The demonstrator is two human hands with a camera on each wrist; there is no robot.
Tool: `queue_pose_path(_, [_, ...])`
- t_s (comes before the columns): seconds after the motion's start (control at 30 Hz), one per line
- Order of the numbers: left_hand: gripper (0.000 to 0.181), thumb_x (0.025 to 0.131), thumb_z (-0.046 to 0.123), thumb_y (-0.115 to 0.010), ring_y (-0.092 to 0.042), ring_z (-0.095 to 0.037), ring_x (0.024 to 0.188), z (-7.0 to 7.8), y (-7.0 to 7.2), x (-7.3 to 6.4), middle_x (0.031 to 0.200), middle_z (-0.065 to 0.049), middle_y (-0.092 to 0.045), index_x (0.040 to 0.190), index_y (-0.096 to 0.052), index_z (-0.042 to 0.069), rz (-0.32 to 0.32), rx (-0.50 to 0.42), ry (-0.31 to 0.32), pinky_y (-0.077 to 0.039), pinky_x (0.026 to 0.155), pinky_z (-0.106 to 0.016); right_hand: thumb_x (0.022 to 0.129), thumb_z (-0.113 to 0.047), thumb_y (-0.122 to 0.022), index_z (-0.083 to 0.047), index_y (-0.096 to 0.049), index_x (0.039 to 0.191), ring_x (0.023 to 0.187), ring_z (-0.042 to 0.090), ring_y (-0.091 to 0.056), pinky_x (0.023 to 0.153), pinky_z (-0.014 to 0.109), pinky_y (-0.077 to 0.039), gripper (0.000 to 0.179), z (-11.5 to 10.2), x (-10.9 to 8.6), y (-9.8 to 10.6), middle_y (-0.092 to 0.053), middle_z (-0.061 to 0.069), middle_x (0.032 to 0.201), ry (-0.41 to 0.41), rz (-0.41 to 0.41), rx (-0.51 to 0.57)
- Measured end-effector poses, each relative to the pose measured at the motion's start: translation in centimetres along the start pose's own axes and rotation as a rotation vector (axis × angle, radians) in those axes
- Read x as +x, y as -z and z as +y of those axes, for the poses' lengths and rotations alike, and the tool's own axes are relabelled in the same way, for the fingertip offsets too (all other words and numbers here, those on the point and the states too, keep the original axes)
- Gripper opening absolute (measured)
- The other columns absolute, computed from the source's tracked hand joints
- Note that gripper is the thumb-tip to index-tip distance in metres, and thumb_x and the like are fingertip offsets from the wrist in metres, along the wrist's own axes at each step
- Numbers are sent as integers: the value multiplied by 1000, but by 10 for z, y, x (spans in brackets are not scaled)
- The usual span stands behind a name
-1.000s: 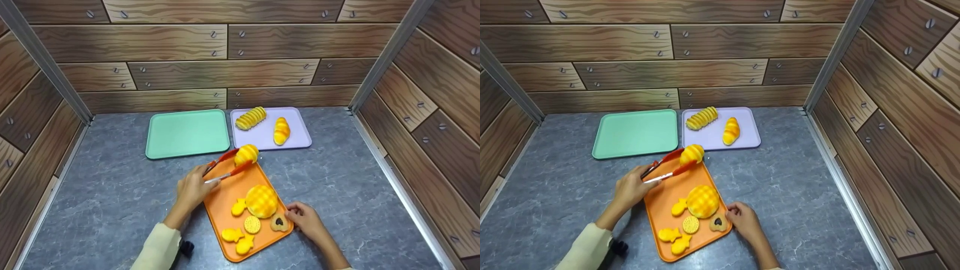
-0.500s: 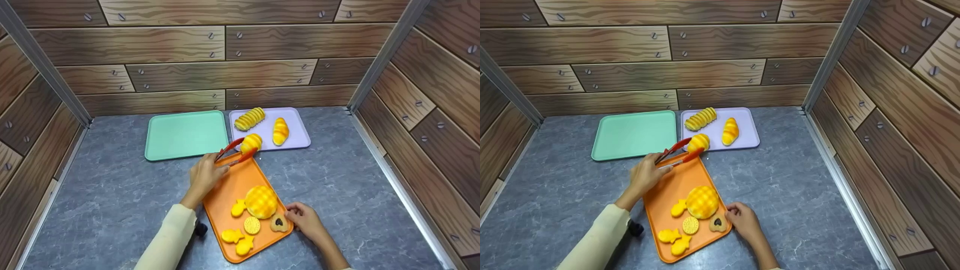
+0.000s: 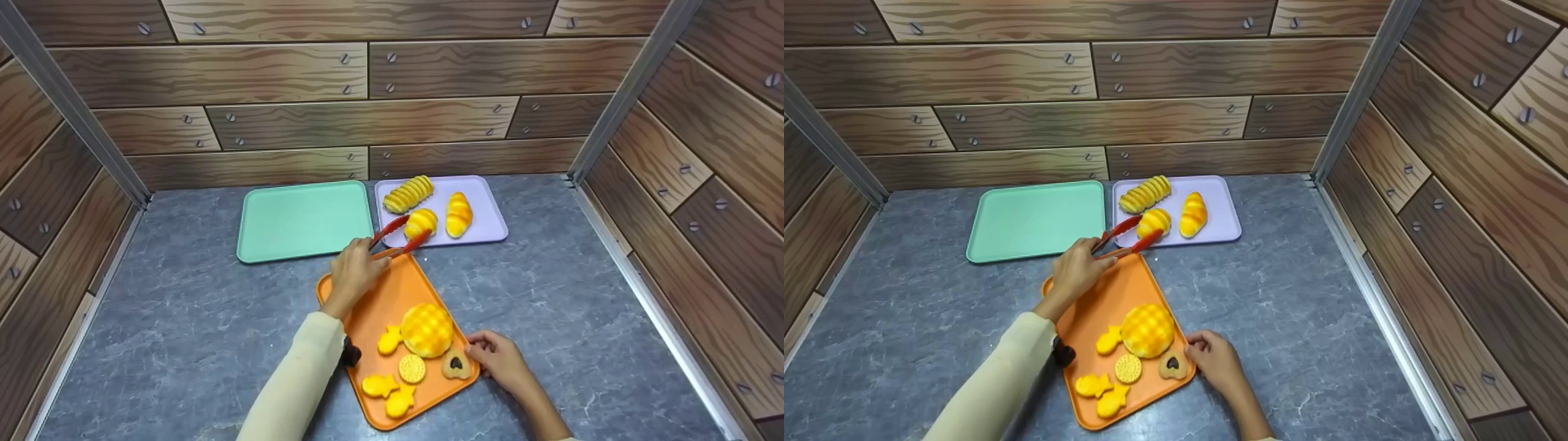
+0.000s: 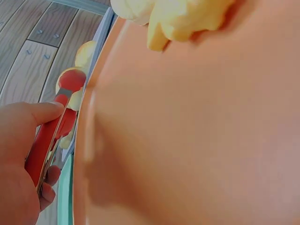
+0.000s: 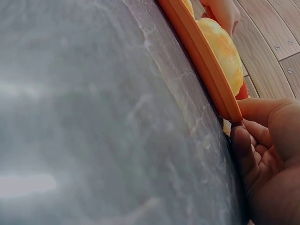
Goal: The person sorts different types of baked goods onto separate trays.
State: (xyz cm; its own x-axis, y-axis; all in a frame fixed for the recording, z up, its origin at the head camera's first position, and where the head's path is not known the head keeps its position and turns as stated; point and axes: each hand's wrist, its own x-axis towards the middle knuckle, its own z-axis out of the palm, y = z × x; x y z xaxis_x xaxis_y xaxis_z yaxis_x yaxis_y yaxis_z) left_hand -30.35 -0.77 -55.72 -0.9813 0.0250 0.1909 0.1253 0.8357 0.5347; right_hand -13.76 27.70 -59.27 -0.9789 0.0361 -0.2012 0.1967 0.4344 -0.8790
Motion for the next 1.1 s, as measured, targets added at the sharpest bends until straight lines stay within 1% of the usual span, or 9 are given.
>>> queue_pose_path(0.1, [49, 87, 48, -74, -67, -23, 93, 3, -4, 5, 110, -3, -68, 122, -69, 13, -14, -5, 29, -53, 77, -41, 90, -19, -74, -2, -71, 109, 56, 11, -51, 50, 25, -46, 25, -1, 0, 0, -57, 1, 78, 10, -5, -8])
queue_pose_path(0.2, [52, 86, 48, -76, -66, -23, 96, 6, -6, 9, 110, -2, -67, 124, -68, 14, -26, -19, 44, -52, 81, -42, 90, -19, -74, -1, -71, 109, 56, 11, -51, 50, 25, -46, 26, -2, 0, 0, -57, 1, 77, 13, -9, -3])
queue_pose_path(0.3, [54, 85, 48, -77, -67, -24, 100, 11, -8, 15, 111, -3, -67, 126, -68, 13, -29, -15, 31, -52, 83, -44, 90, -18, -74, -1, -71, 109, 56, 11, -51, 50, 25, -46, 26, -3, 0, 1, -57, 1, 77, 18, -10, -3])
queue_pose_path(0.43, [50, 85, 46, -78, -67, -25, 96, 19, -11, 22, 107, -5, -66, 119, -69, 10, -28, -2, 14, -53, 81, -45, 90, -17, -74, -2, -71, 109, 56, 11, -51, 50, 25, -46, 25, -4, 0, 1, -57, 1, 77, 9, -9, -9])
queue_pose_path(0.53, [48, 86, 46, -77, -66, -25, 94, 23, -15, 26, 105, -5, -65, 117, -68, 9, -42, -4, 26, -52, 80, -44, 90, -18, -74, -2, -71, 108, 56, 11, -51, 50, 25, -46, 25, -4, 0, 1, -57, 1, 77, 1, -10, -16])
queue_pose_path(0.67, [51, 87, 47, -75, -66, -24, 99, 29, -20, 29, 112, -4, -65, 122, -67, 10, -61, -1, 56, -52, 84, -44, 90, -20, -74, -1, -71, 109, 56, 12, -51, 50, 25, -46, 26, -4, 0, 1, -58, 1, 78, 4, -13, -19])
queue_pose_path(0.77, [52, 87, 47, -76, -66, -24, 102, 32, -21, 31, 115, -4, -66, 122, -67, 10, -62, -5, 67, -53, 86, -45, 90, -20, -74, -2, -71, 108, 56, 11, -51, 50, 25, -46, 26, -3, 0, 1, -58, 2, 78, 8, -8, -19])
queue_pose_path(0.9, [54, 86, 48, -76, -66, -24, 101, 33, -23, 33, 114, -4, -66, 122, -66, 10, -66, -11, 77, -53, 87, -45, 90, -19, -74, -2, -71, 108, 56, 11, -51, 50, 25, -46, 25, -2, 1, 1, -58, 1, 77, 3, -5, -22])
queue_pose_path(1.1, [62, 83, 51, -79, -64, -22, 103, 29, -25, 32, 115, -3, -65, 126, -63, 11, -84, -29, 93, -52, 90, -44, 90, -18, -73, -2, -71, 108, 56, 11, -51, 51, 25, -46, 25, -1, 0, 0, -58, 2, 78, -3, -5, -17])
